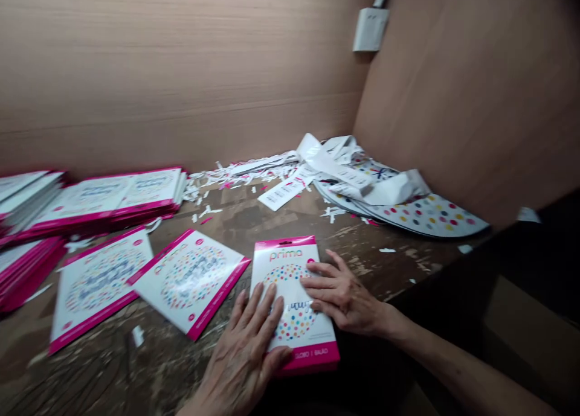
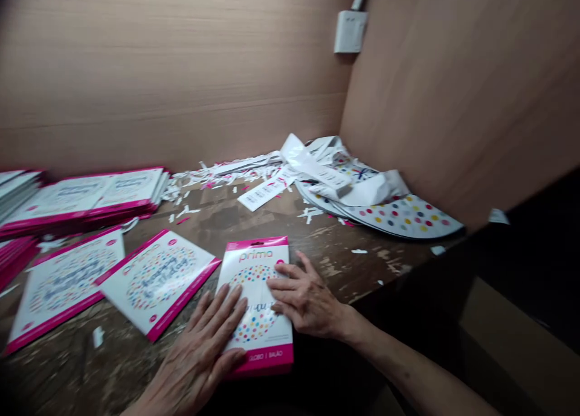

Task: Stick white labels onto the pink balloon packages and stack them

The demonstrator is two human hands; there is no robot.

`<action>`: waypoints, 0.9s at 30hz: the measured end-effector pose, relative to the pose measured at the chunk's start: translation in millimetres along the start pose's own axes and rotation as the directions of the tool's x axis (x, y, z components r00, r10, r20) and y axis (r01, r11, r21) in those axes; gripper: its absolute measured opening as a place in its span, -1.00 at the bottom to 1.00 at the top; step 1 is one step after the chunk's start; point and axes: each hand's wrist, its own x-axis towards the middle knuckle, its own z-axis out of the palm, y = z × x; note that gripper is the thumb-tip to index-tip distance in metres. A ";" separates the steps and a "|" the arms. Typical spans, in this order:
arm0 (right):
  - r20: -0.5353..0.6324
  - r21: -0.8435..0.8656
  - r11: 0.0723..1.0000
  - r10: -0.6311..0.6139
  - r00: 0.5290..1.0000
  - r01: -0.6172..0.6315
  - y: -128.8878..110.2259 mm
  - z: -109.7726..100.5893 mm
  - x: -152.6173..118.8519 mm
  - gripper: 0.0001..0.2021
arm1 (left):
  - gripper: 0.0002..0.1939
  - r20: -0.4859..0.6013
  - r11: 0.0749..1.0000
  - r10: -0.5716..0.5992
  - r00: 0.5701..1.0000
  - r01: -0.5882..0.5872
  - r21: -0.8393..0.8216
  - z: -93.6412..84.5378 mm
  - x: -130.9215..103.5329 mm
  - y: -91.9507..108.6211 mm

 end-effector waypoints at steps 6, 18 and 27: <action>-0.438 -0.094 0.987 0.078 0.895 -0.132 -18.3 -27.9 -52.4 -0.70 | -0.38 -0.060 0.994 0.055 0.997 -0.049 0.097 2.0 2.2 -5.7; -0.214 0.958 0.194 0.974 -0.073 -0.211 88.7 -8.7 -180.7 -0.66 | -0.36 -0.008 0.994 0.038 0.999 -0.037 0.107 1.1 2.7 -7.3; -0.365 0.869 0.250 0.907 -0.211 -0.428 52.7 -51.7 -192.4 -0.70 | -0.39 0.025 1.000 -0.001 1.000 0.000 0.031 -2.5 2.3 -0.5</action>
